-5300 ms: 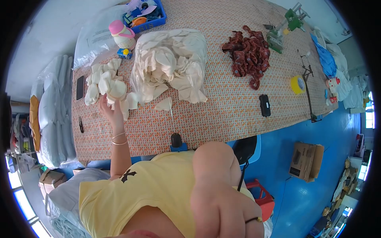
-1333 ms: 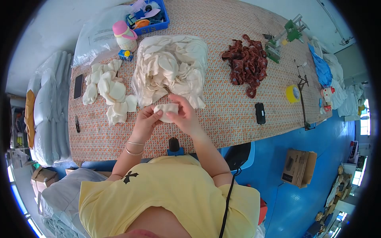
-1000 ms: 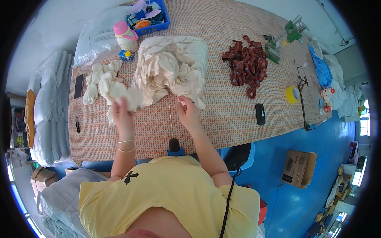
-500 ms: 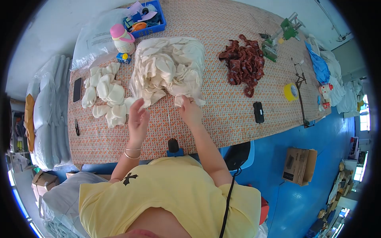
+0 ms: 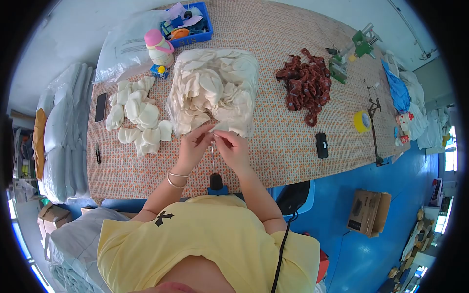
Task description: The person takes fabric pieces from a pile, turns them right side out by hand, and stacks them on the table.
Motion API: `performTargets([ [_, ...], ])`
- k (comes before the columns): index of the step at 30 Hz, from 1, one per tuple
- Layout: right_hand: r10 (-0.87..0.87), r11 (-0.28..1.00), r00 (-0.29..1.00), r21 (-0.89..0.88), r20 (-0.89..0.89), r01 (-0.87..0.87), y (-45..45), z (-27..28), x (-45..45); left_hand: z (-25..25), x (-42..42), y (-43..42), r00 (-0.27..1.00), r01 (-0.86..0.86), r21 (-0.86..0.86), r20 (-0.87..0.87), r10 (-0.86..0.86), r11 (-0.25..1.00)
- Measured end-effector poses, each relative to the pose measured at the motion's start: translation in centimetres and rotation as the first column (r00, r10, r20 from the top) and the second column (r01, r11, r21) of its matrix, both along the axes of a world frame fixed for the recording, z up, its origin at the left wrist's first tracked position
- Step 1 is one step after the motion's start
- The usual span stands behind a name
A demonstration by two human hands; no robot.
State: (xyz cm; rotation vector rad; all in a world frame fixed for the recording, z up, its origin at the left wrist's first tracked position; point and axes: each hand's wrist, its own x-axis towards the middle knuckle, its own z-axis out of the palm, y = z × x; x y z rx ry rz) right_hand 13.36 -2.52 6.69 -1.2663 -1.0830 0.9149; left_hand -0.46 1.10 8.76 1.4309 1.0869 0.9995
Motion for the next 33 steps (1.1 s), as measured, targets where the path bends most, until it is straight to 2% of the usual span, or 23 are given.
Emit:
performTargets([
  [2,0.032,0.992,0.982,-0.117,-0.187,-0.055,-0.3,0.4,0.2,-0.2,-0.1,0.1,0.997,0.032,0.027,-0.07,-0.03,0.999],
  [3,0.037,0.991,0.982,-0.116,-0.187,-0.06,-0.2,0.5,0.2,-0.5,-0.2,0.1,0.997,0.026,0.027,-0.07,-0.024,0.999],
  [7,-0.077,0.997,0.91,-0.027,-0.407,0.072,-0.2,0.7,0.3,-1.7,-0.6,-0.2,0.96,0.14,0.21,-0.266,-0.081,0.968],
  [8,-0.076,0.997,0.911,-0.025,-0.406,0.072,-0.1,0.7,0.3,-1.4,-0.7,-0.3,0.961,0.14,0.213,-0.266,-0.08,0.967],
  [12,0.124,0.992,0.992,0.013,-0.018,-0.124,0.2,0.4,-0.4,-0.2,-0.8,-0.6,0.923,0.169,0.029,-0.357,-0.147,0.985],
  [13,0.124,0.992,0.992,0.018,-0.015,-0.124,0.2,0.4,-0.3,0.0,-0.9,-0.4,0.923,0.169,0.034,-0.355,-0.146,0.985],
  [17,0.021,0.993,0.974,0.11,0.227,-0.047,-0.3,0.5,0.4,0.2,-1.9,0.6,0.98,0.195,-0.306,0.1,-0.173,0.932],
  [18,0.017,0.993,0.973,0.111,0.229,-0.043,-0.3,0.5,0.4,0.3,-1.7,0.6,0.979,0.2,-0.305,0.102,-0.177,0.931],
  [20,-0.065,0.993,0.909,0.115,0.413,0.019,-0.2,0.6,-0.2,0.4,-1.1,0.4,0.997,0.083,-0.097,0.005,-0.083,0.992],
  [22,-0.139,0.989,0.805,0.129,0.577,0.078,-0.1,0.7,-1.0,0.5,-0.7,0.1,0.997,-0.023,0.125,-0.071,0.032,0.992],
  [23,-0.14,0.988,0.804,0.129,0.577,0.08,-0.1,0.5,-1.1,0.2,-0.6,0.0,0.997,-0.022,0.125,-0.07,0.031,0.992],
  [25,-0.207,0.97,0.724,0.233,0.658,0.066,-0.1,-0.4,-1.2,-0.8,0.0,-0.1,0.979,-0.04,0.368,-0.171,0.11,0.929],
  [27,-0.282,0.942,0.631,0.335,0.723,0.038,-0.2,-1.0,-1.1,-1.6,0.6,0.0,0.947,-0.031,0.59,-0.241,0.212,0.807],
  [33,-0.308,0.92,0.679,0.391,0.666,0.034,-1.3,-0.9,-1.5,-1.5,0.9,0.9,0.923,-0.051,0.709,-0.236,0.305,0.703],
])
